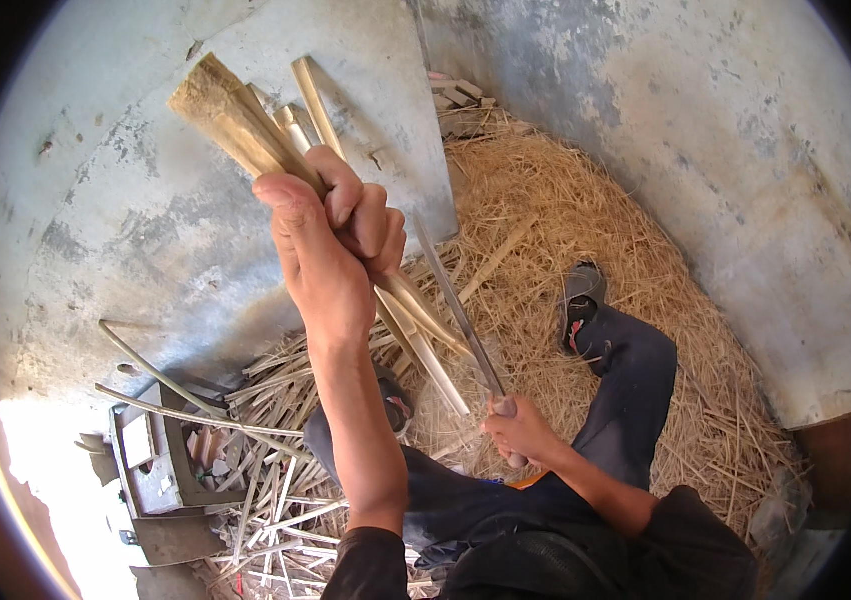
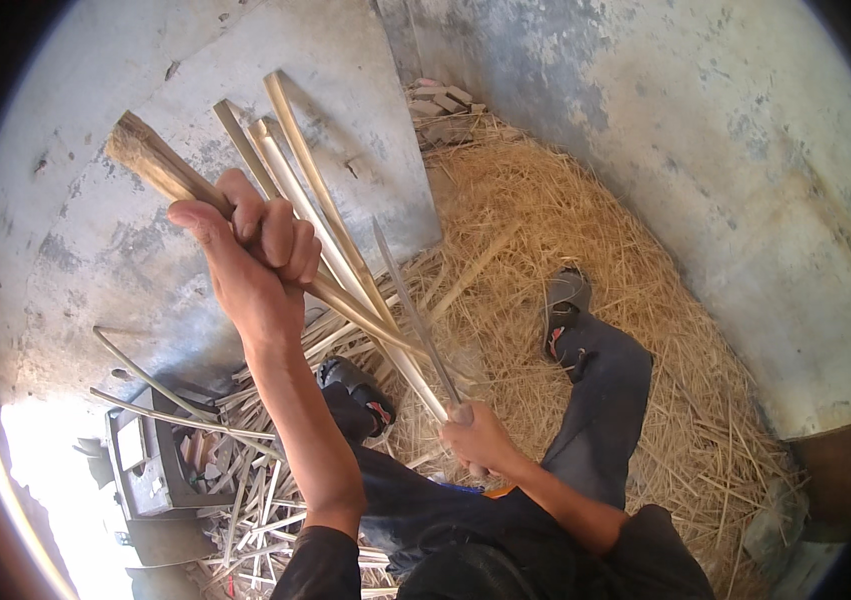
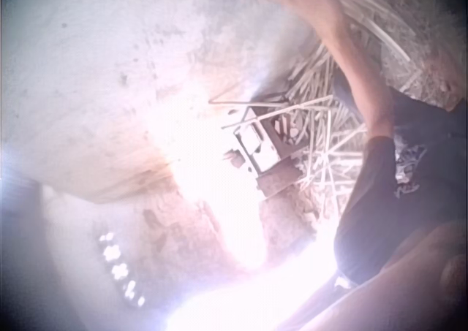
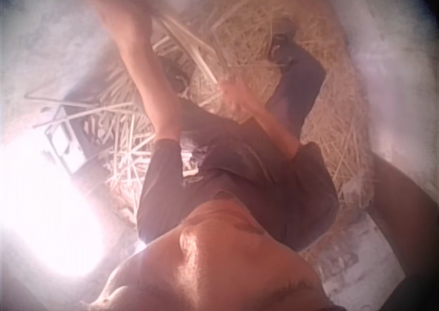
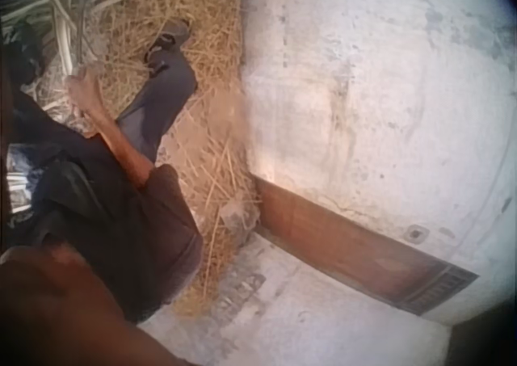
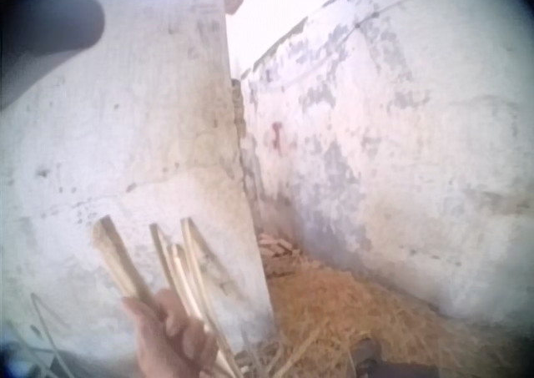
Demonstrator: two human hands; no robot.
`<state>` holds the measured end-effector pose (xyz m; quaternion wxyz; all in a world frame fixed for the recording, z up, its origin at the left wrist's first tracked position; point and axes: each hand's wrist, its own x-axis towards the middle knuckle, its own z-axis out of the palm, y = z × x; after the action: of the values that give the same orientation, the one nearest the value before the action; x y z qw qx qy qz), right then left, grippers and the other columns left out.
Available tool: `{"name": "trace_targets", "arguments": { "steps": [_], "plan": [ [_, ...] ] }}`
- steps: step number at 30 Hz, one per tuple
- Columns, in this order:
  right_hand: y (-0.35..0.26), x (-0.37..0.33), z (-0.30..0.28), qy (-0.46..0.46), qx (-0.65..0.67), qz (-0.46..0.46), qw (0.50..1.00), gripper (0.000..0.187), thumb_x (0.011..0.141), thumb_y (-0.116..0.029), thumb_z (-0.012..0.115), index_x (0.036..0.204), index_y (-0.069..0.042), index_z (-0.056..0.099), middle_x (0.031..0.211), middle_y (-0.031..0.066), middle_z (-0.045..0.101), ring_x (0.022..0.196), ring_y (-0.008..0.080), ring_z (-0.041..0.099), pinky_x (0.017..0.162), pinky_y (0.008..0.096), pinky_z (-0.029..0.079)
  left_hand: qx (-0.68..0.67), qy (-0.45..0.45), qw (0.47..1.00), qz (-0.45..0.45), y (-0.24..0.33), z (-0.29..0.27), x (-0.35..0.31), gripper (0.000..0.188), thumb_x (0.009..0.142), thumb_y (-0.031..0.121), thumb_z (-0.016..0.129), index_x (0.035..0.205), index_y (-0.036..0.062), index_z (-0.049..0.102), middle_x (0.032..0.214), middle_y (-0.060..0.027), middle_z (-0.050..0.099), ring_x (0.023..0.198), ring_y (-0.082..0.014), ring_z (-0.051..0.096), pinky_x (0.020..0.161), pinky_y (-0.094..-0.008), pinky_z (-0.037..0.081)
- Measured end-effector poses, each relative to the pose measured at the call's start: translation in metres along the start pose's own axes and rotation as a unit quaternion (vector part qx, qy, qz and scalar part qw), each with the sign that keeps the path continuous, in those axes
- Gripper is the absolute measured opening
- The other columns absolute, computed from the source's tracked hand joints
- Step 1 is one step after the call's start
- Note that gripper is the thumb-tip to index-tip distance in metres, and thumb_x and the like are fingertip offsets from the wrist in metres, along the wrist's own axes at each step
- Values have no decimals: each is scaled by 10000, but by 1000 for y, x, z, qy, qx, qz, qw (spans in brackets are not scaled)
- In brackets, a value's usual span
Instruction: The person sits on a straw-covered floor and uses a machete to split long bamboo stalks into thin strips. They hold the stalks against their legs and repeatedly strike them with the blade to separate the fibers. Later, they use a utility knife to refine the edges of the split strips.
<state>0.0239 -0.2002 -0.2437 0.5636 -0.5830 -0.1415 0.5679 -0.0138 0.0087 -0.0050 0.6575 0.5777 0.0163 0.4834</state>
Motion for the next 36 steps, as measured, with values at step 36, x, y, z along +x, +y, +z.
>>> {"name": "trace_targets", "arguments": {
  "steps": [36],
  "plan": [
    [45, 20, -18, 39, 139, 147, 979, 245, 864, -38, 648, 743, -119, 450, 541, -44, 374, 402, 100, 337, 429, 340, 343, -26, -20, 999, 16, 2, -1, -4, 596, 982, 728, 279, 757, 177, 302, 525, 82, 173, 435, -65, 117, 385, -268, 129]
  ]
}}
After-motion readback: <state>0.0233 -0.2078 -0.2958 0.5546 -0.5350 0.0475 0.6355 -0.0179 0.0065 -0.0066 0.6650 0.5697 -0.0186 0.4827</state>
